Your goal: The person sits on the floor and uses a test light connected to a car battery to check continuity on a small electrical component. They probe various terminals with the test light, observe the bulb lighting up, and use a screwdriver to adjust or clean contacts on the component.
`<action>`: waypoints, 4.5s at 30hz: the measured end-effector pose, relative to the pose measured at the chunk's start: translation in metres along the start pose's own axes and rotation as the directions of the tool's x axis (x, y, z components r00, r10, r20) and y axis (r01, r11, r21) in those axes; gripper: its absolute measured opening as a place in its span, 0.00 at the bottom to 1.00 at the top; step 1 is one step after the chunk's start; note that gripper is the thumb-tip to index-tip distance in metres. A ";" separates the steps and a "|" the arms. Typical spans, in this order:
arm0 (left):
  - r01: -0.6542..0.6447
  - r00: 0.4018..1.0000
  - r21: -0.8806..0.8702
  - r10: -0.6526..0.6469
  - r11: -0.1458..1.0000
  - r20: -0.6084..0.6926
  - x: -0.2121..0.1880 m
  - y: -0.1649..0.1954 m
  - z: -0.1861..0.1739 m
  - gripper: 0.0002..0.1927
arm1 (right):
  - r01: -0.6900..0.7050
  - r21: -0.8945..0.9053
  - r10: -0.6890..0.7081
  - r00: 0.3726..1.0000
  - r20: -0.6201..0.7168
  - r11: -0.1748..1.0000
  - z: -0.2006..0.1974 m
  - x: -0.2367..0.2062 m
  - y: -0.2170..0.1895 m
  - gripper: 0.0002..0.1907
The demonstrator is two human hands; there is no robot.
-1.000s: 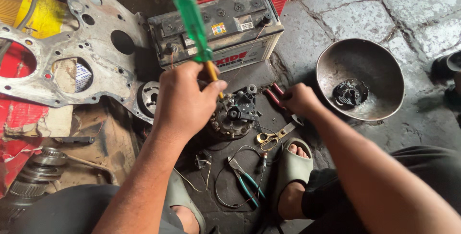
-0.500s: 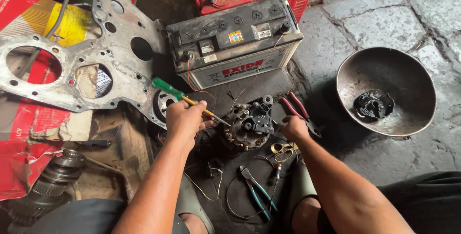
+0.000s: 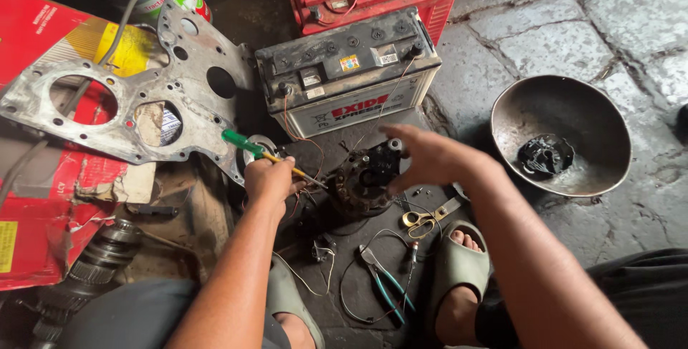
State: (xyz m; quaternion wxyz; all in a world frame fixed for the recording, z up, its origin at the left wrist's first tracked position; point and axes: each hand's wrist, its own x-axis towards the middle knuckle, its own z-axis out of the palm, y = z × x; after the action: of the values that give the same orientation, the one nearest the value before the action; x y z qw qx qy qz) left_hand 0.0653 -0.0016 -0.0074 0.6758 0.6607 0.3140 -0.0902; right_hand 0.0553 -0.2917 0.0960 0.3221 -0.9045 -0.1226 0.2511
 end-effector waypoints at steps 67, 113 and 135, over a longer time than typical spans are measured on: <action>0.425 0.827 0.555 -0.556 0.715 0.082 -0.018 -0.093 -0.034 0.08 | 0.258 -0.385 -0.373 0.890 -0.263 0.886 -0.073 -0.080 -0.093 0.43; -0.159 0.852 -0.218 0.245 0.963 0.463 -0.159 0.126 0.041 0.10 | 0.167 0.985 0.162 0.974 -0.159 -0.040 -0.050 -0.033 -0.070 0.12; 0.201 0.769 -0.422 0.125 0.884 0.627 -0.160 0.131 0.036 0.12 | 0.189 0.982 0.144 0.971 -0.189 0.015 -0.041 -0.035 -0.071 0.04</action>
State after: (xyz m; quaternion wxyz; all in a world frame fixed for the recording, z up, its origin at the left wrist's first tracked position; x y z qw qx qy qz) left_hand 0.0209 -0.0682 0.1865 0.8776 0.4018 0.0918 -0.2450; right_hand 0.0431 -0.2723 0.1821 0.8794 -0.4373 0.1137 0.1502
